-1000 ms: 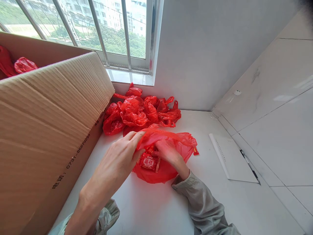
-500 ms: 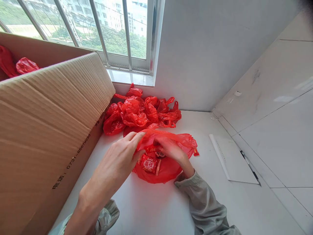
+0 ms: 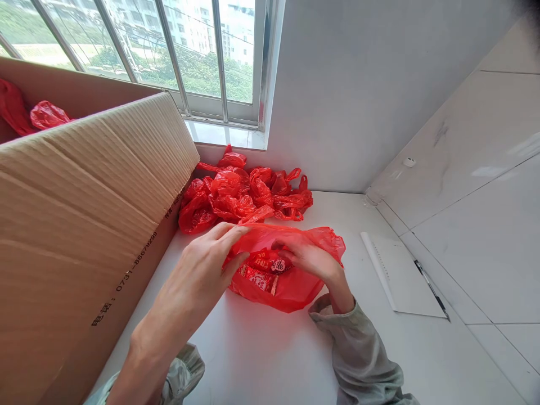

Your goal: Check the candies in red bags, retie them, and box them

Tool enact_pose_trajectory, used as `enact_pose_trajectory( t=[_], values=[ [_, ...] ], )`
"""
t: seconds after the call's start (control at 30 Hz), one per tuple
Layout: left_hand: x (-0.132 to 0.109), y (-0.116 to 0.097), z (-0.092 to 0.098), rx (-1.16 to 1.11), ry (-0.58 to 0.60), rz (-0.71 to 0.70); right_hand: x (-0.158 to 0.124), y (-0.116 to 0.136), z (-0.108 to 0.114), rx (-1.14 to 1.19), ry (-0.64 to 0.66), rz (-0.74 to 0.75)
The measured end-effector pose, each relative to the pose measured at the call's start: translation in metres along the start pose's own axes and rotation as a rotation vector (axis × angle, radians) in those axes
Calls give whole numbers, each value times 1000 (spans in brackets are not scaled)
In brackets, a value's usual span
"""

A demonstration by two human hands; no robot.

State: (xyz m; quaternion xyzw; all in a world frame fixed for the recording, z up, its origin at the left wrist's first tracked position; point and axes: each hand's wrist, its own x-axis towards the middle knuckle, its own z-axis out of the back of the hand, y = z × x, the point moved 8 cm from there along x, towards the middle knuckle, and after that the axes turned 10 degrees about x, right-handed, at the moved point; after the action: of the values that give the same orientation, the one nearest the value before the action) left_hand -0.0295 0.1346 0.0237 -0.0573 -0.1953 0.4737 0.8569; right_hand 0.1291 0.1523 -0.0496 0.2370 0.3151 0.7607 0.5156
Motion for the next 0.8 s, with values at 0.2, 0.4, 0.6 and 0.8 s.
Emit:
enact_pose_trajectory(
  t=[0.2, 0.4, 0.6, 0.8],
  values=[
    [-2, 6, 19, 40, -147, -10, -21, 4, 33, 9, -41, -85],
    [-6, 19, 31, 83, -140, 40, -48, 10, 68, -32, -168, -90],
    [-8, 22, 39, 181, -163, 45, -63, 14, 59, -41, -59, -150],
    [-6, 11, 31, 192, -130, -41, -36, 27, -6, -205, 202, -110]
  ],
)
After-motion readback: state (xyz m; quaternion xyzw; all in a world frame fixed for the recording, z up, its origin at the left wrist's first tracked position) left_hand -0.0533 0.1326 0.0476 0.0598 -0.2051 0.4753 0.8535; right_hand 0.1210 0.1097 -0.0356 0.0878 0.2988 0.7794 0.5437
